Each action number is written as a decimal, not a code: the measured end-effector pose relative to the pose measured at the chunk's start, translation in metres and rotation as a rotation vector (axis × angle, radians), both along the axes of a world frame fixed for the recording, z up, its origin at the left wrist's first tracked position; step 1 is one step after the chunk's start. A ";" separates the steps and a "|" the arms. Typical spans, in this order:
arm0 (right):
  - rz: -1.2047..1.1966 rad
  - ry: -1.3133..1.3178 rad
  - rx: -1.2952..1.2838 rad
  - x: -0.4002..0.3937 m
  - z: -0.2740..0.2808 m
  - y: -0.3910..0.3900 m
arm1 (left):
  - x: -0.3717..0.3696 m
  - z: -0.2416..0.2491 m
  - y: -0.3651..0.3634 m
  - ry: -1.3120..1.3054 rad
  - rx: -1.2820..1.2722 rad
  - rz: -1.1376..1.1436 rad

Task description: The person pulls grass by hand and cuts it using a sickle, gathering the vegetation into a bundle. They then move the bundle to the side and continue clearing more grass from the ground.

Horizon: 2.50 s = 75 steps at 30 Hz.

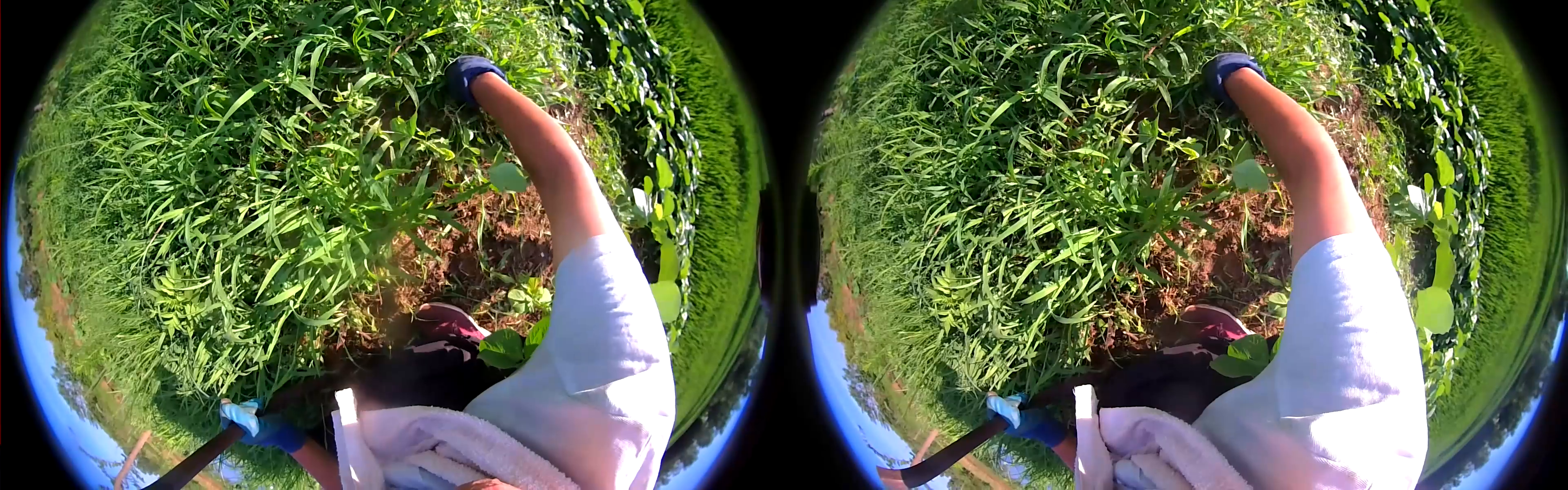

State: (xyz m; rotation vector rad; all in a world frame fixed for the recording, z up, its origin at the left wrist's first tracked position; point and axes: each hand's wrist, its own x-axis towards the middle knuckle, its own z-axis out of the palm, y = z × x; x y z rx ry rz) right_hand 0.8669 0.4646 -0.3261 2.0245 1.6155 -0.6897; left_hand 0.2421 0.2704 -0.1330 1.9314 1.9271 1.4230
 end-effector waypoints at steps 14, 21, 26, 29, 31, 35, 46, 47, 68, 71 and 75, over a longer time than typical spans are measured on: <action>-0.047 0.100 0.259 0.011 -0.010 -0.052 | 0.037 0.009 0.005 -0.292 -0.038 0.321; -0.147 0.136 0.289 0.010 -0.010 -0.055 | 0.016 0.003 0.011 -0.280 -0.097 0.262; -0.538 0.163 0.166 0.003 -0.033 -0.210 | 0.021 0.006 0.009 -0.136 -0.105 0.258; -0.397 0.003 -0.016 0.025 0.014 -0.221 | 0.019 0.007 0.014 -0.247 -0.051 0.162; -0.208 -0.067 -0.039 0.059 0.004 -0.196 | 0.019 0.001 0.016 -0.310 -0.036 0.070; -0.363 0.069 0.319 0.080 -0.041 -0.091 | 0.012 0.001 0.021 -0.314 -0.096 0.079; -0.417 0.273 0.584 0.058 -0.059 0.028 | 0.015 0.012 0.024 0.504 0.047 0.080; -0.522 0.381 0.569 0.063 -0.065 0.033 | 0.017 0.013 0.025 0.712 0.081 0.040; -0.718 1.268 0.597 0.014 -0.061 -0.150 | -0.014 0.001 0.018 0.251 -0.182 0.130; -0.823 0.785 0.494 0.056 -0.105 -0.246 | 0.011 0.008 0.023 0.069 -0.245 0.322; -0.765 -0.007 0.415 0.119 -0.094 -0.180 | 0.023 0.015 0.033 -0.181 -0.307 0.456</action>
